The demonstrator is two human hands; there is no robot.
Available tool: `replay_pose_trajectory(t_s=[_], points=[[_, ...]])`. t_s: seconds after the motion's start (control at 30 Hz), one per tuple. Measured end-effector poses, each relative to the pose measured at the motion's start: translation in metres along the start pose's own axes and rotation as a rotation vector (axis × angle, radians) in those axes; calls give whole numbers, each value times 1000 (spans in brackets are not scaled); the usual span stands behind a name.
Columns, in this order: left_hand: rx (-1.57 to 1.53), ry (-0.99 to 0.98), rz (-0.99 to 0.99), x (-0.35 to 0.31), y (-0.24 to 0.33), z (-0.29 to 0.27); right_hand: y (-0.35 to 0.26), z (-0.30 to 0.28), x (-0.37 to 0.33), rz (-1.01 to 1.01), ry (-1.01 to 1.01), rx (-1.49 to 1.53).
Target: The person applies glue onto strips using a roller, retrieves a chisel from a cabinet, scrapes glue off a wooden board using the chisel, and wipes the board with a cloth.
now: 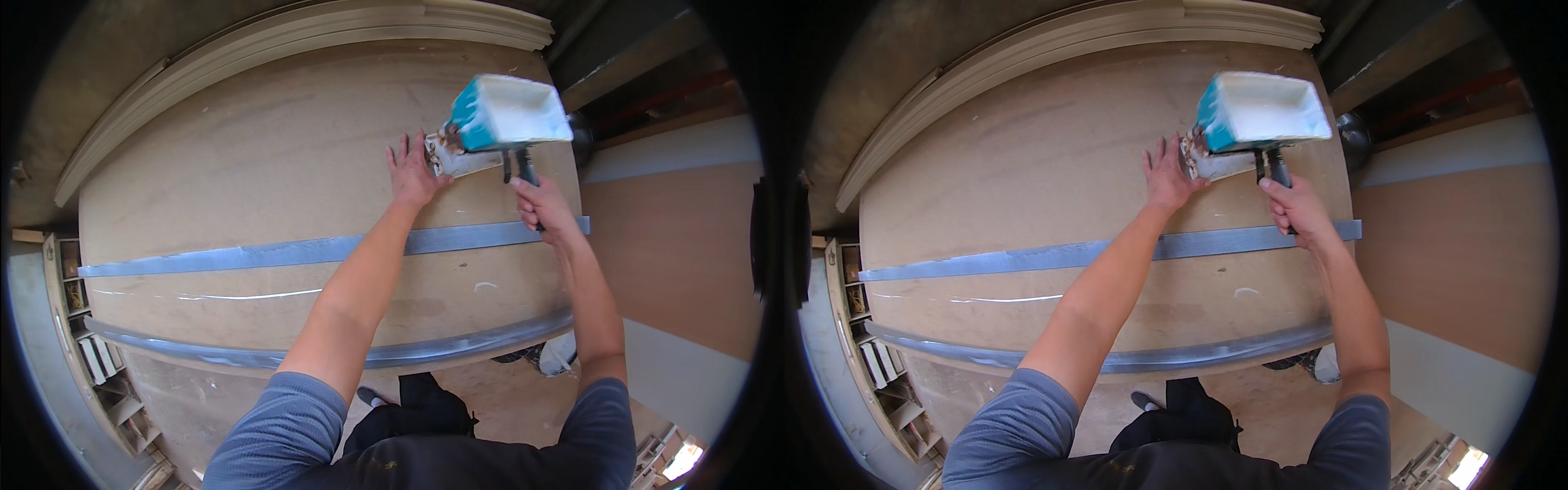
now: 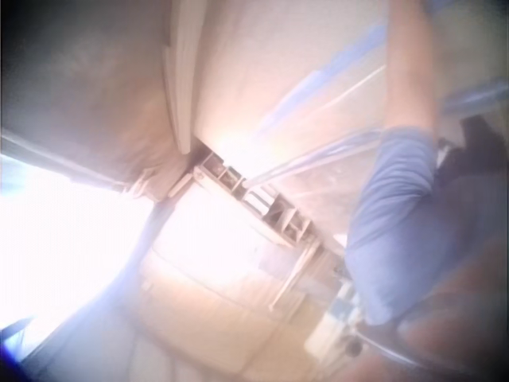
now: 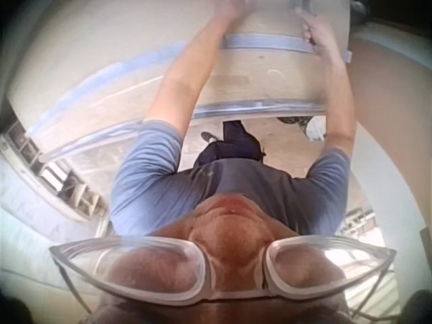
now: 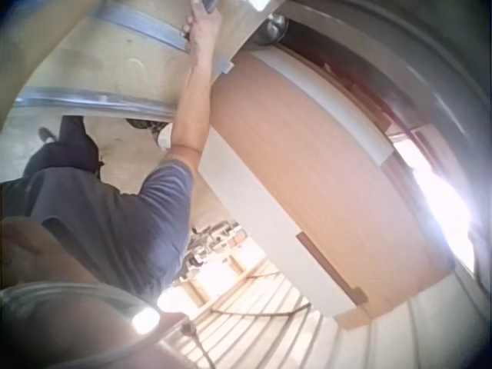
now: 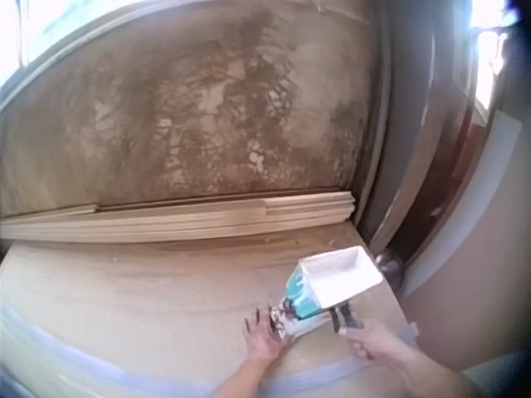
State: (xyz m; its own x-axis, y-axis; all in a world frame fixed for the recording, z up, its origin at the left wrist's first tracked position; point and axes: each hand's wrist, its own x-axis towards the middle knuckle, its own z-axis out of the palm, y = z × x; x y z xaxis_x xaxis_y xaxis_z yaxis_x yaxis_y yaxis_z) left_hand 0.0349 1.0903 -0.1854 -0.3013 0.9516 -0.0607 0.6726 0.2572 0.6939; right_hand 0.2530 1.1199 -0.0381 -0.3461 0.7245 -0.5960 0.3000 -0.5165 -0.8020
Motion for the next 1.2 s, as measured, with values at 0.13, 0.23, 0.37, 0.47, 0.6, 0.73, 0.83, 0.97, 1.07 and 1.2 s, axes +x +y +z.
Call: replay_pose_trajectory(t_s=[0.13,0.23,0.37,0.47,0.6,0.73,0.83,0.97,1.07,1.2], points=[[20,-16,13,-3,4,-15,-67,4,-81,-130,81,-36],[-175,60,-29,-34,-33,-54,-92,39,-138,-241,130,-235],[-443,177,67,-198,-23,-136,-55,59,-192,-375,149,-253],[-527,306,-87,-382,4,-201,-32,106,-241,-475,-106,-385],[-659,818,-371,-704,41,-218,32,210,-325,-572,-479,-485],[-428,1358,-663,-968,127,-183,117,274,-343,-763,-793,-375],[-117,1644,-891,-1121,231,-116,104,295,-599,-718,-1166,-589],[-104,2017,-1161,-1243,368,-22,167,313,-745,-631,-1453,-613],[-8,2121,-1245,-1340,318,-28,244,439,-830,-585,-1725,-621],[171,1726,-1608,-1475,339,-15,351,479,-946,-709,-1866,-760]])
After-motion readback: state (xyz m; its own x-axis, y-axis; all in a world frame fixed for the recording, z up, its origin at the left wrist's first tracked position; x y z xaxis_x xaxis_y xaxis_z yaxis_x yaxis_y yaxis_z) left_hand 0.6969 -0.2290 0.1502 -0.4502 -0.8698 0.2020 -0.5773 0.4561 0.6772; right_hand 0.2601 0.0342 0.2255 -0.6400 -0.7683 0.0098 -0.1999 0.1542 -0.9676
